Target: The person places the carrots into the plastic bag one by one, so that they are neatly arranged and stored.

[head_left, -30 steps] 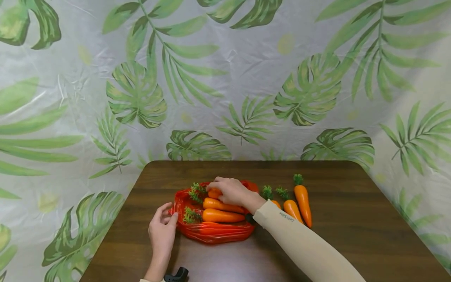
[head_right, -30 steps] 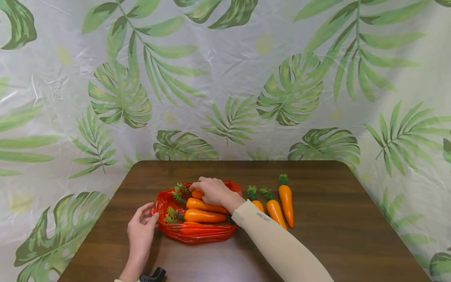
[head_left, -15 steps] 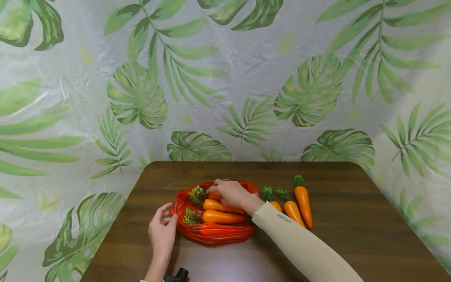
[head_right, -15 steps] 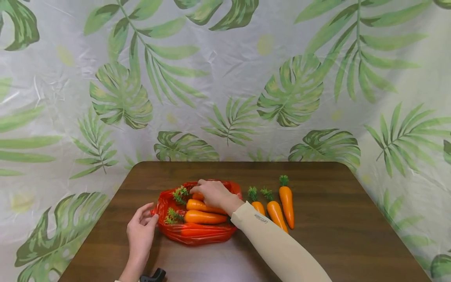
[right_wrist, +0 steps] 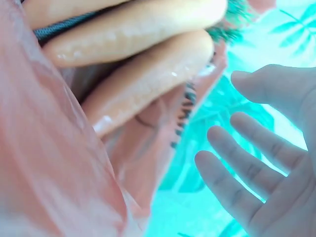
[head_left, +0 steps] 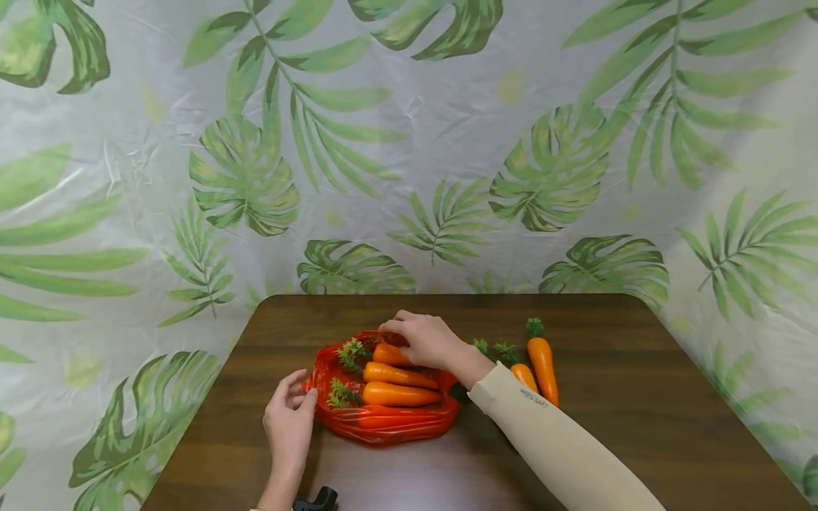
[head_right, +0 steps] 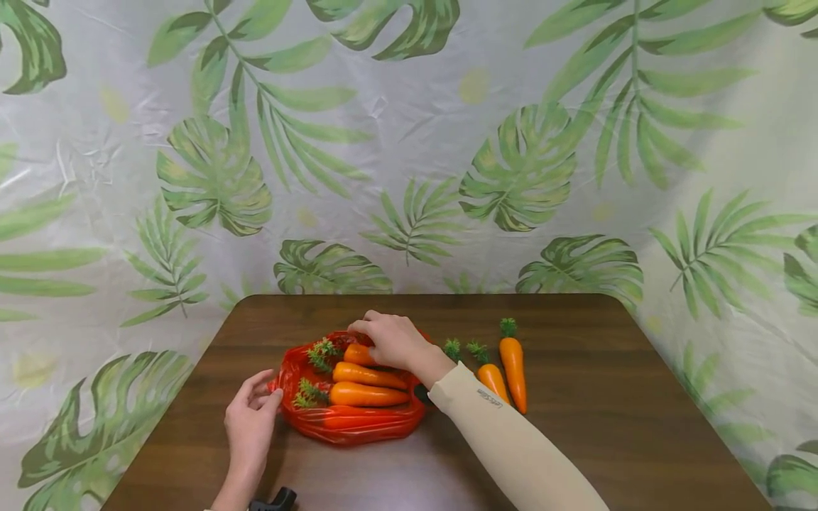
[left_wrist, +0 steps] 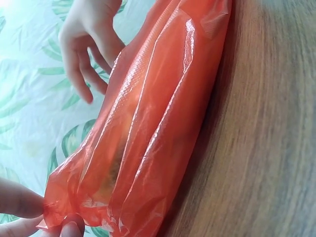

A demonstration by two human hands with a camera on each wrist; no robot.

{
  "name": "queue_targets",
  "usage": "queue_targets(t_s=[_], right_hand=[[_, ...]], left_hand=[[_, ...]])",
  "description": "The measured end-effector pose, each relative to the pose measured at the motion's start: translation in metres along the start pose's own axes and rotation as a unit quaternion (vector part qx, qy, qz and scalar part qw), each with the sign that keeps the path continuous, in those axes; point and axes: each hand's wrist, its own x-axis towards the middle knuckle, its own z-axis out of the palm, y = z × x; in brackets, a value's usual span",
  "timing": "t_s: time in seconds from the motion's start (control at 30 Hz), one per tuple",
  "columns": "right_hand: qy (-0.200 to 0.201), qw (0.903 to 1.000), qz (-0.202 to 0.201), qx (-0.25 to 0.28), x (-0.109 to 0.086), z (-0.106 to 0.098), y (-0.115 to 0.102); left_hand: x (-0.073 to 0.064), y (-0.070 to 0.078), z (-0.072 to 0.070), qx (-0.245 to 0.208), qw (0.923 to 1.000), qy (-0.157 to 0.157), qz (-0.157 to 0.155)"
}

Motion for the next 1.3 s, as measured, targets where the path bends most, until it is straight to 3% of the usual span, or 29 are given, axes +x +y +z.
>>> queue_targets(t_s=[0.53, 0.97, 1.3], right_hand=[[0.054, 0.9980, 0.031, -0.011, -0.030, -0.036, 0.002], [0.059, 0.9936, 0.096, 0.002, -0.062, -0.040, 0.023], [0.090, 0.9861, 0.139, 0.010, -0.097, -0.044, 0.046]], left_hand=[[-0.001, 0.001, -0.003, 0.011, 0.9999, 0.006, 0.000], [-0.001, 0.003, -0.001, 0.008, 1.0000, 0.002, 0.004], [-0.002, 0.004, 0.000, 0.011, 0.9999, 0.001, 0.004]])
